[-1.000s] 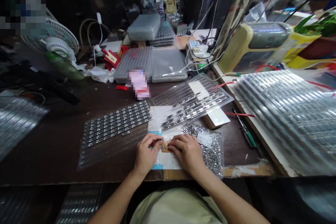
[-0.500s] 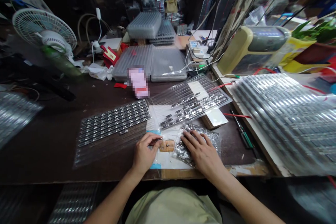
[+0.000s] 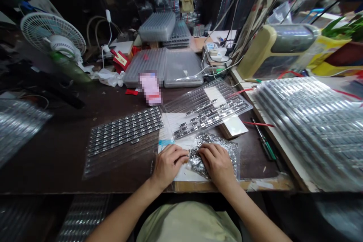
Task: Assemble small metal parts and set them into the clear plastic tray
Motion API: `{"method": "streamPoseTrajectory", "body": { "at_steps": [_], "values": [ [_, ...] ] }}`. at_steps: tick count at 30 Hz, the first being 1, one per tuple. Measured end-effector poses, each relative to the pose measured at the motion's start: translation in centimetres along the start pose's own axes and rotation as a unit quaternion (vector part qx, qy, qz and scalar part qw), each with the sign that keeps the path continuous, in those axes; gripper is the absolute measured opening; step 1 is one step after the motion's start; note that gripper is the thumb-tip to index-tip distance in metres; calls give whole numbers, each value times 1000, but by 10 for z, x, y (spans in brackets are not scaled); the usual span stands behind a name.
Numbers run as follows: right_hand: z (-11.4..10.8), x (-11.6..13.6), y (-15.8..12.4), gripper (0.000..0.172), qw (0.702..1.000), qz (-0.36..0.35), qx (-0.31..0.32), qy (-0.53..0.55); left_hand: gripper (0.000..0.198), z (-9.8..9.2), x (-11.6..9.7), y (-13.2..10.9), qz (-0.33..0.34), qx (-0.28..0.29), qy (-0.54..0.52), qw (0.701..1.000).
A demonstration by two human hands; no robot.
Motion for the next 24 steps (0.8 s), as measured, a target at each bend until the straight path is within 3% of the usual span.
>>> {"method": "streamPoseTrajectory", "body": {
  "at_steps": [11,19,21,24],
  "values": [
    [3,2,3,11,999,1,28,-27,11,8,7,-3,4,15,8,1000],
    [-2,-2,-1,8,998,19,-26,56,8,10,8,-3,-4,14,-29,999],
    [-4,-4,0,8,996,30,-22,80,8,0,11,0,-10,-9,-40,999],
    [-6,-4,3,10,992,35,-2,122,11,-36,29,6,-36,-87,19,995]
  ]
}}
Point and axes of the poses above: each hand's wrist, its own y-axis towards the middle knuckle, its own z-axis out of the palm, x = y × z, the point moved 6 cm from there along y, towards the middle knuckle, and after that the axes turned 13 degrees about -y, right-handed, at the moved point
